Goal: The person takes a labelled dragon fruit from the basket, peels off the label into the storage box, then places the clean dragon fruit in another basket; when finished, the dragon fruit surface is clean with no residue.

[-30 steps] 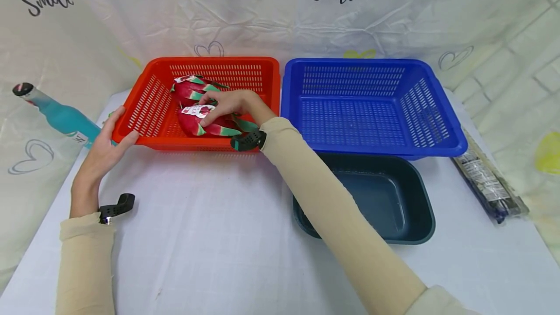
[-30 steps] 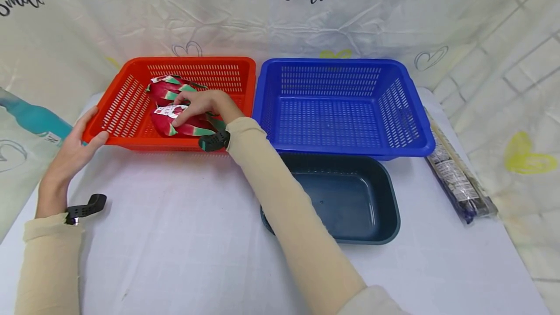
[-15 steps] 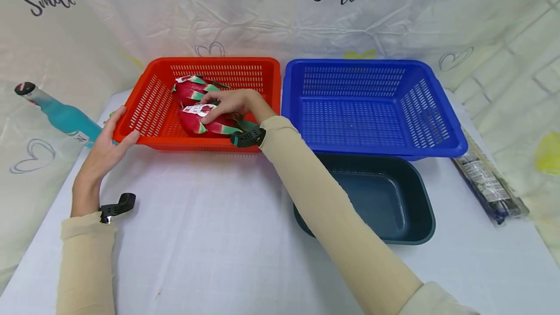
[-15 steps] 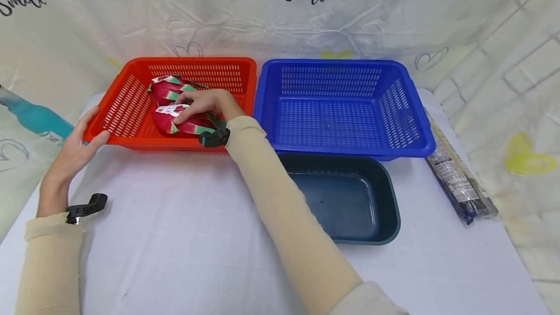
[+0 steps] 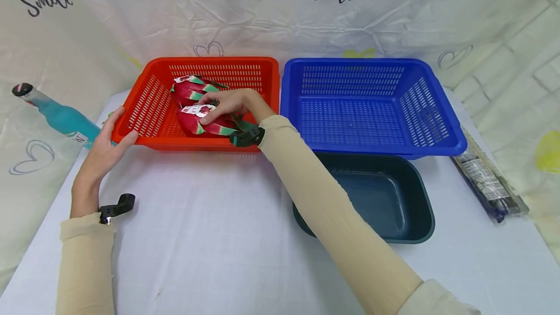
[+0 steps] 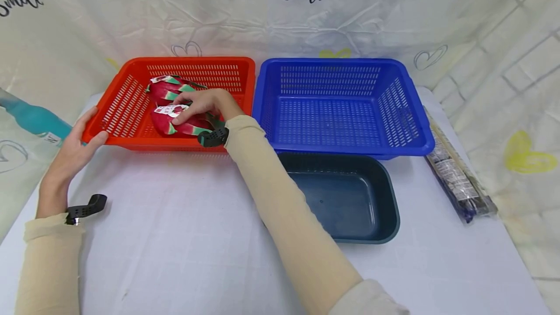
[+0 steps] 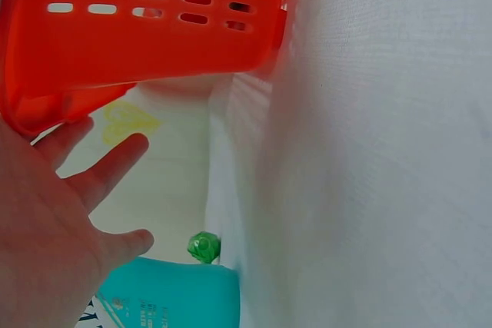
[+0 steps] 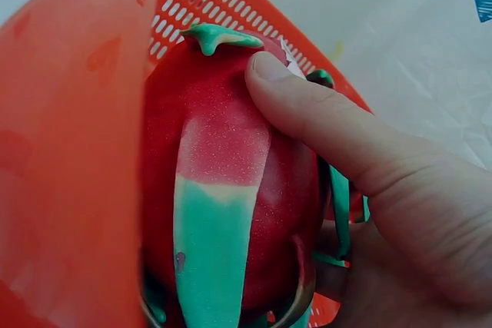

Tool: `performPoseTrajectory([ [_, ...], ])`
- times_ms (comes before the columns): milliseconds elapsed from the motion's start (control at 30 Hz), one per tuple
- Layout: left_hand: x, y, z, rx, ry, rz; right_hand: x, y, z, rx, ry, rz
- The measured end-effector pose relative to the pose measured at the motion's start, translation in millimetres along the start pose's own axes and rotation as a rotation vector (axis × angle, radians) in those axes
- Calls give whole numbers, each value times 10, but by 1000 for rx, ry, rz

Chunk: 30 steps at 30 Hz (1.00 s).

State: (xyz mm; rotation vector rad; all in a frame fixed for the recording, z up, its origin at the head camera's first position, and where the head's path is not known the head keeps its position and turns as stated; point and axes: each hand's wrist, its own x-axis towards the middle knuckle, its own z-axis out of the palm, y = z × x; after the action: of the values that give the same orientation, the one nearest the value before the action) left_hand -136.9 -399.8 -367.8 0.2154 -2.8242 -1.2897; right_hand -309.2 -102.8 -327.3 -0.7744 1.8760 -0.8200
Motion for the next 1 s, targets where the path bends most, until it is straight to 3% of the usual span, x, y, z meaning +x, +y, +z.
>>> performPoseTrajectory([
  [467, 9, 15, 3, -11, 0, 13, -17, 1, 8, -28, 20, -5],
  [667, 5, 4, 9, -14, -3, 11, 1, 15, 27, -23, 31, -64],
  [1000, 0, -15, 16, -17, 15, 18, 3, 0, 34, -115, 71, -171],
])
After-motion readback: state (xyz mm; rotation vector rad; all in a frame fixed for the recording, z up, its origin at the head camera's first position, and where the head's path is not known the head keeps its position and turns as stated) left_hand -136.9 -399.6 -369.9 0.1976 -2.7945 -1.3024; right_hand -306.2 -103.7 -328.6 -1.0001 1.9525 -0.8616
